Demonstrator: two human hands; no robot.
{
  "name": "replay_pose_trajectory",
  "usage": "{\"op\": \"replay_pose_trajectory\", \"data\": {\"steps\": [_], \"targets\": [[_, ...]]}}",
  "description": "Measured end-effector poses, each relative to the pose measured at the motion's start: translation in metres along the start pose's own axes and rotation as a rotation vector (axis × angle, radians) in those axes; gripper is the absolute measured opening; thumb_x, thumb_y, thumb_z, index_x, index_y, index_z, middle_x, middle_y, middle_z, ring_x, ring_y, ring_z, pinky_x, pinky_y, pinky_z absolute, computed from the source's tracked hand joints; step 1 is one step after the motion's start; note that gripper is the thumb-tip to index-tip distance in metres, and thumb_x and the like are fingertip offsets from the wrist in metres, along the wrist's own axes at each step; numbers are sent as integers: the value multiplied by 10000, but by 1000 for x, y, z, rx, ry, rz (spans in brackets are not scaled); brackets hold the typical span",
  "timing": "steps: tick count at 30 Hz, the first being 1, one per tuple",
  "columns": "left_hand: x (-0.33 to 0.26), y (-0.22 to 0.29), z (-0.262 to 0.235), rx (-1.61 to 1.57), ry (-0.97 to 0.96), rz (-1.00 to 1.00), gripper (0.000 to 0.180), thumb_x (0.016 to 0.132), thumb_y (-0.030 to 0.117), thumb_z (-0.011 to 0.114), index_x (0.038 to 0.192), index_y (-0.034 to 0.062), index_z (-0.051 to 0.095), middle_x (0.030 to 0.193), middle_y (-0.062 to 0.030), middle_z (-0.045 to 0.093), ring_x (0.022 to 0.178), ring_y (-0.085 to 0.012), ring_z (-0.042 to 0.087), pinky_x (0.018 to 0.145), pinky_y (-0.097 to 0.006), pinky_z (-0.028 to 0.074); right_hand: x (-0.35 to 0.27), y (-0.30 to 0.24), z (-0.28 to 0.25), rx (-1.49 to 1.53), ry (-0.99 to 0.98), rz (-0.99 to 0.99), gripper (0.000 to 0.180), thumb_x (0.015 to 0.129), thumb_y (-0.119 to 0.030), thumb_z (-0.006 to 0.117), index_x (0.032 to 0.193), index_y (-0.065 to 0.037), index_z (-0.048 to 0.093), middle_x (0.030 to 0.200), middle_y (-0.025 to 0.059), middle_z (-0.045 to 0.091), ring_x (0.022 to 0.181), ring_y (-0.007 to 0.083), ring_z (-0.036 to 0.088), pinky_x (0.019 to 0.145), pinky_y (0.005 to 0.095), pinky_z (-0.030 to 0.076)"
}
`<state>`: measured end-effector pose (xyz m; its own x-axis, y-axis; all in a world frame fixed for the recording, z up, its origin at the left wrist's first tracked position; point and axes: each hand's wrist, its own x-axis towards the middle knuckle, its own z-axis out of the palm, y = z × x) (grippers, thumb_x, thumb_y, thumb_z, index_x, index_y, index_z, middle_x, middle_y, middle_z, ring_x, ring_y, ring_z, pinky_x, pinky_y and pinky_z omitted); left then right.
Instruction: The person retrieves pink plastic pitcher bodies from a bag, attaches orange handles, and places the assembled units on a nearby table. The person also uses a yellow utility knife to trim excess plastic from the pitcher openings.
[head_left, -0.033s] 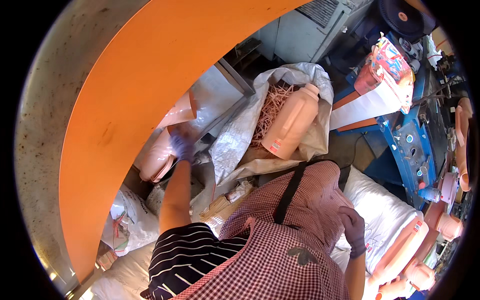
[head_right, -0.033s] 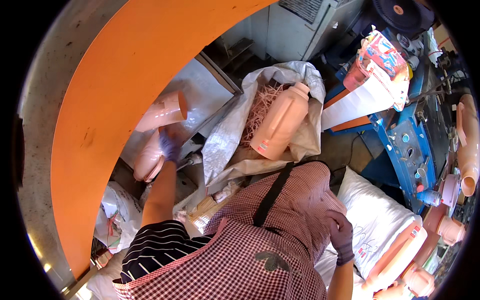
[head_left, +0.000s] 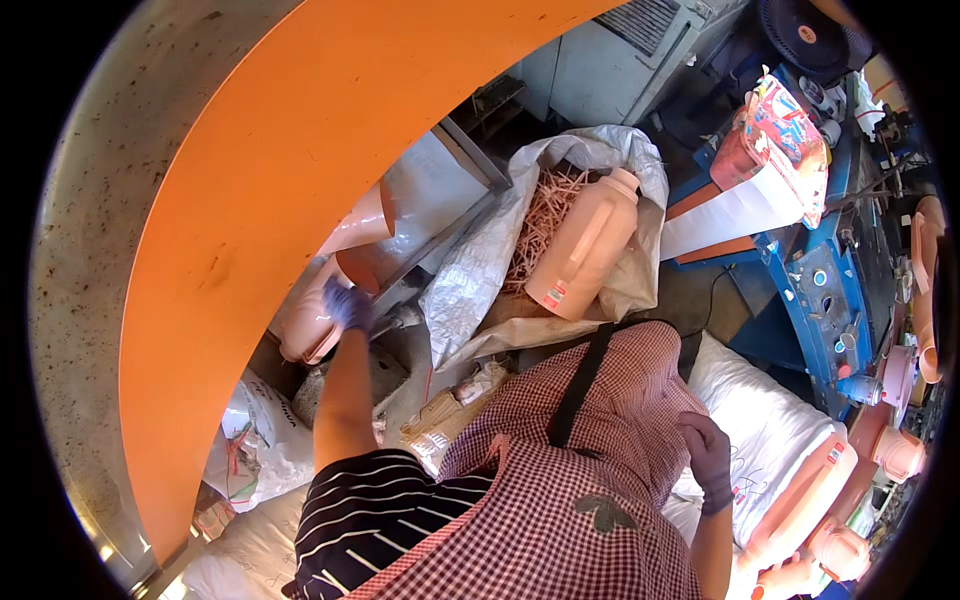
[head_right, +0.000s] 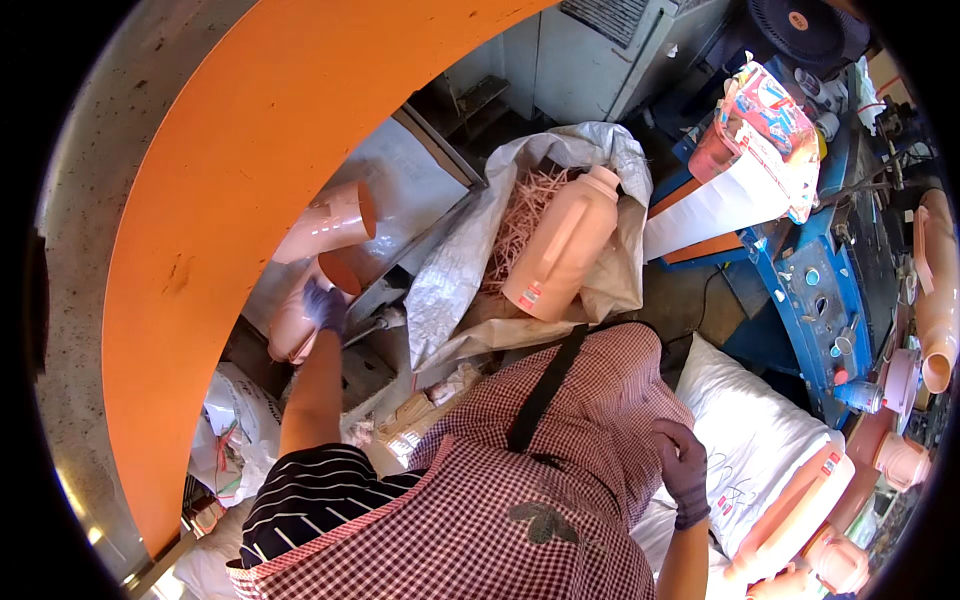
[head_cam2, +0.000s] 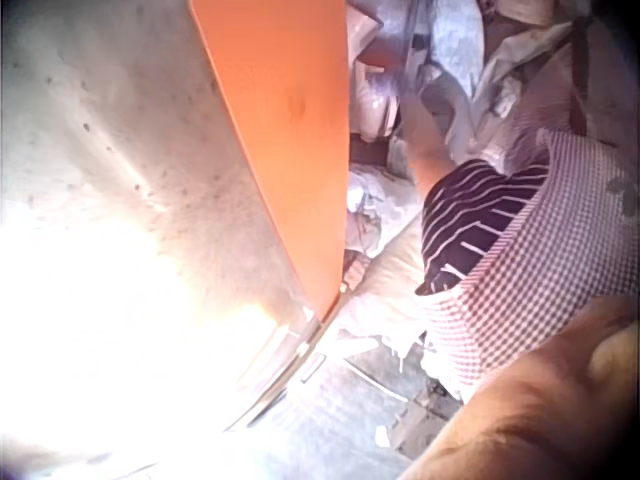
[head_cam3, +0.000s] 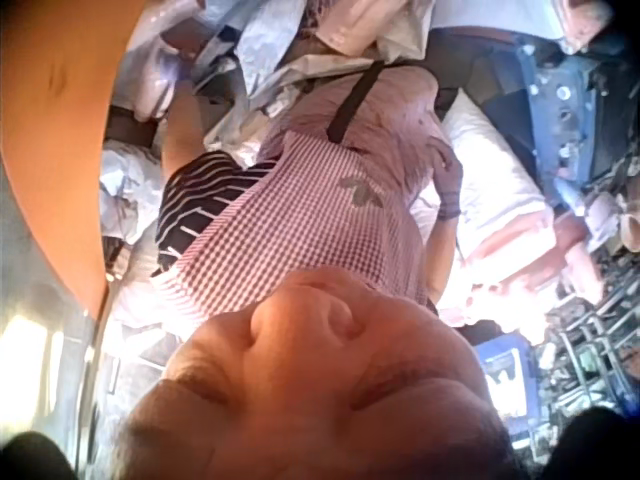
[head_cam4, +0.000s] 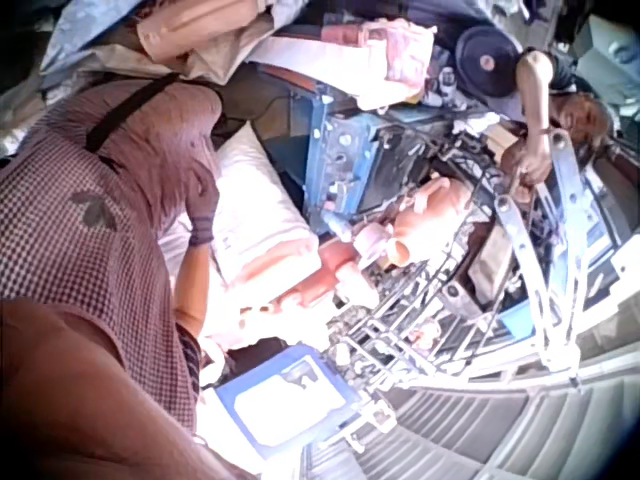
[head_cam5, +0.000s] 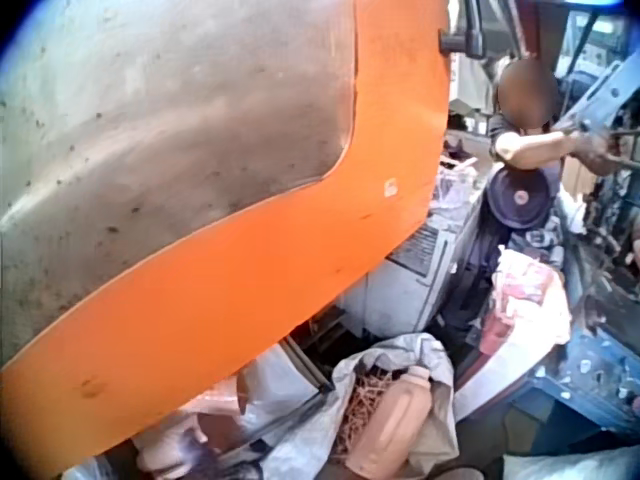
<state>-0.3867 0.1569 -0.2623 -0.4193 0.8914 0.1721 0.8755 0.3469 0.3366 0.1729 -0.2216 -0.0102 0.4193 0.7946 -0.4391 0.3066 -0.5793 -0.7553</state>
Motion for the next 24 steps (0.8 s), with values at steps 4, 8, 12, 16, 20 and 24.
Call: {"op": "replay_pose_trajectory", "data": {"steps": [4,8,12,16,20,24], "targets": [[-4,-153,-18,538,-554,118,454,748,263,669,1128,15,681,1111,-221,695,1011,-357,666,839,-457,534,24,1,4,-93,-49,-144,225,890,-52,632,1096,15,695,1051,145,724,1005,233,679,912,320,513],[-3,-196,-41,422,-687,-14,512,711,123,707,1214,65,625,1147,-194,682,1033,-368,645,869,-479,524,58,-10,6,-223,-59,-298,221,911,-120,641,1071,20,699,1082,153,714,1034,264,674,929,347,520],[7,-149,-38,517,-607,-89,765,723,273,772,1417,99,503,1339,-229,582,1256,-371,561,1022,-463,482,95,-44,-22,-225,160,-452,196,916,-153,638,1031,-5,696,1072,157,701,1014,315,668,919,377,523],[3,-125,-47,480,-629,-66,656,739,288,747,1330,84,548,1280,-231,599,1195,-377,576,979,-468,488,162,-72,-66,-467,587,-694,191,897,-172,651,1036,-43,676,1076,138,663,1035,327,626,947,406,493],[7,-115,-63,507,-566,-37,557,755,304,721,1242,68,593,1221,-233,616,1134,-384,591,937,-474,494,206,-136,-93,-713,887,-802,227,854,-201,683,1062,-111,673,1071,96,639,1118,272,578,997,415,434],[13,-93,-90,502,-363,103,472,771,320,696,1155,52,639,1163,-236,633,1072,-390,607,894,-480,499,263,-155,-101,-856,929,-808,220,820,-178,702,1036,-142,687,1046,82,650,1125,262,586,1008,425,429]]}}
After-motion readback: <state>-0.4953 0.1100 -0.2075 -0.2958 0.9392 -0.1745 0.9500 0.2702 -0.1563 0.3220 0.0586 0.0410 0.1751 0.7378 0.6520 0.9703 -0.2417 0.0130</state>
